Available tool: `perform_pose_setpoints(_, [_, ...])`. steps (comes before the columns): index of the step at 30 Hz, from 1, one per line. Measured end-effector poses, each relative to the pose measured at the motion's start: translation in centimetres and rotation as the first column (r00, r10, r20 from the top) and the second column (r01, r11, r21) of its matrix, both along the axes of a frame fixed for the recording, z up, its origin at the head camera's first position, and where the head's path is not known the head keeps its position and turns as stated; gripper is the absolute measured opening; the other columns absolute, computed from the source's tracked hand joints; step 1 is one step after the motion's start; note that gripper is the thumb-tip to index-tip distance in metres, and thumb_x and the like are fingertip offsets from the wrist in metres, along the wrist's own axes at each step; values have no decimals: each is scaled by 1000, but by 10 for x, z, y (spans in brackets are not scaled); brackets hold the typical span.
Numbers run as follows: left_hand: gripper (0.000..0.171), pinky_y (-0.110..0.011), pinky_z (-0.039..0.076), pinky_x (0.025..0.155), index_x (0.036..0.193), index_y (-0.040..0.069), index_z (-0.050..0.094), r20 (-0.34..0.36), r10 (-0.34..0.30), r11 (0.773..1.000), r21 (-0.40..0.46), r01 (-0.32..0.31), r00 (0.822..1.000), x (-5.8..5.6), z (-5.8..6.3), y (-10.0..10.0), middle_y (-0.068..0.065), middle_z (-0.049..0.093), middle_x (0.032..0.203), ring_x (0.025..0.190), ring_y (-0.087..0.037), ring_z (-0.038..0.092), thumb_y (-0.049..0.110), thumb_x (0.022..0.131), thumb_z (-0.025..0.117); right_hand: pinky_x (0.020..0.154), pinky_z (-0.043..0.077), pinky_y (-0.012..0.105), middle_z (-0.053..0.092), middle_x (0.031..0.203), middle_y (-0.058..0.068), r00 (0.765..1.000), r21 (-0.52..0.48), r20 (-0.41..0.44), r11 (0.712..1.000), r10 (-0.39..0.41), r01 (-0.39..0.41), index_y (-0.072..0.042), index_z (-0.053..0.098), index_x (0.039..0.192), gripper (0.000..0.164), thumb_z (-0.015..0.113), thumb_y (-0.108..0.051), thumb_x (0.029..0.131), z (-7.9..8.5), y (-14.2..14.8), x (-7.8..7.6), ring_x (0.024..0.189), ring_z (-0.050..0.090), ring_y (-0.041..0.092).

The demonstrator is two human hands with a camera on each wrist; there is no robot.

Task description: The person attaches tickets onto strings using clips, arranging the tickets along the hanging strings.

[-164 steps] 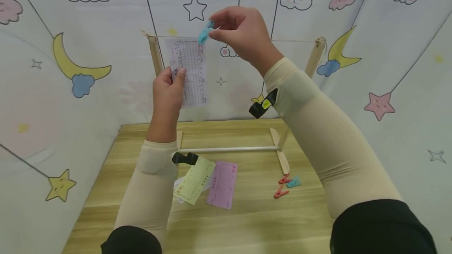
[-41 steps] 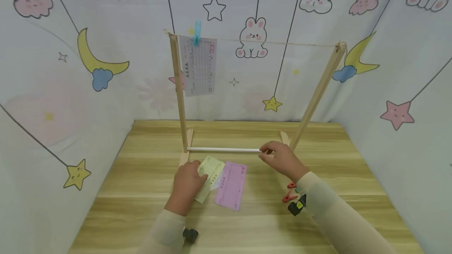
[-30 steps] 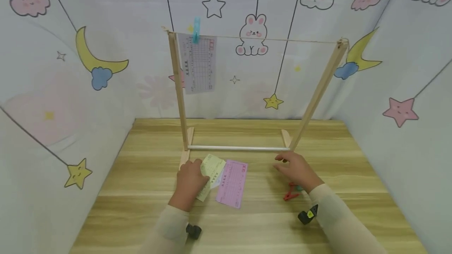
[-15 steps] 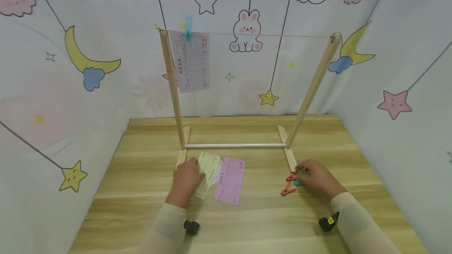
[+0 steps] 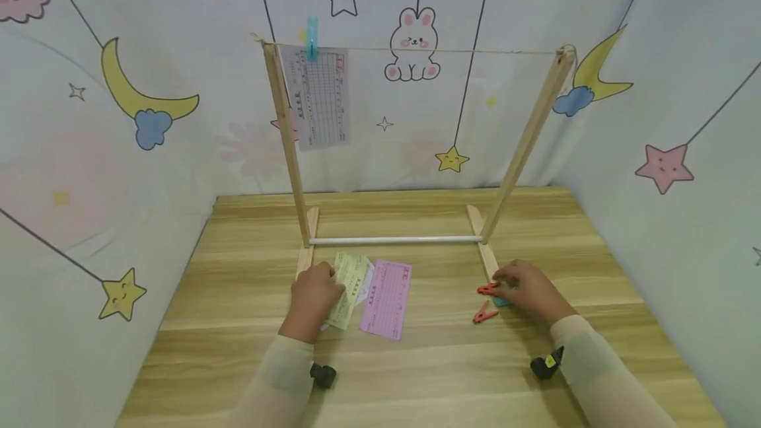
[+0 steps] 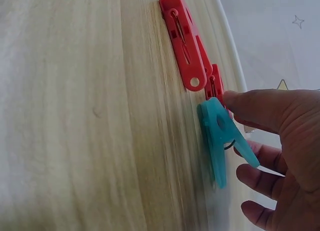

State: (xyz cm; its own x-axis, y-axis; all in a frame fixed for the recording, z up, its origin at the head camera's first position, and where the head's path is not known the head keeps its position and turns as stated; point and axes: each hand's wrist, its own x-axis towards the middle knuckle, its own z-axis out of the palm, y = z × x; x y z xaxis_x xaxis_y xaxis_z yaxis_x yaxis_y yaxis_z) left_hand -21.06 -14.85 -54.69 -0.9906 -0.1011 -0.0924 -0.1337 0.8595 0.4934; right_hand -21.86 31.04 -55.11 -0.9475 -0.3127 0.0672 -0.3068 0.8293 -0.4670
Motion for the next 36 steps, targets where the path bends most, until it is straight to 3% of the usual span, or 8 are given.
perform_pose_setpoints(13, [27, -57, 46, 83, 108, 4, 71, -42, 10, 1000, 4, -10, 999, 2, -2, 2, -15, 70, 101, 91, -36, 62, 20, 87, 78, 86, 52, 51, 65, 100, 0, 1000, -38, 1, 999, -30, 30, -20, 71, 93, 17, 85, -16, 84, -9, -7, 6, 96, 64, 25])
perform_pose_setpoints(23, [18, -55, 44, 79, 104, 8, 67, -75, 16, 999, 31, -13, 997, 2, -7, 0, -13, 70, 99, 88, -36, 61, 13, 86, 71, 85, 53, 49, 64, 98, -2, 998, -33, 4, 998, -56, 56, -12, 75, 102, 20, 84, -22, 87, -10, -8, 15, 93, 62, 20])
perform_pose_setpoints(26, [27, -56, 44, 80, 111, 7, 66, -63, 22, 999, 45, -19, 998, 2, -6, 1, -15, 68, 102, 90, -37, 62, 10, 85, 71, 84, 53, 48, 65, 99, -1, 998, -34, -1, 998, -55, 55, -9, 76, 104, 22, 83, -19, 86, -9, -7, 17, 92, 63, 21])
perform_pose_setpoints(31, [57, -61, 42, 87, 138, 5, 57, -58, 28, 996, 84, -23, 998, 3, -5, 2, -23, 69, 116, 102, -42, 64, 4, 82, 71, 82, 53, 48, 66, 101, 0, 998, -27, -27, 998, -51, 50, -10, 76, 104, 22, 84, -19, 86, -8, -5, 19, 93, 64, 23])
perform_pose_setpoints(36, [72, -59, 40, 88, 150, 7, 48, -79, 45, 991, 129, -34, 996, 6, -4, 2, -20, 75, 101, 82, -35, 66, 0, 81, 68, 90, 53, 55, 72, 108, 4, 996, -49, -15, 995, -86, 85, -13, 75, 106, 22, 83, -20, 87, -5, -3, 21, 102, 68, 31])
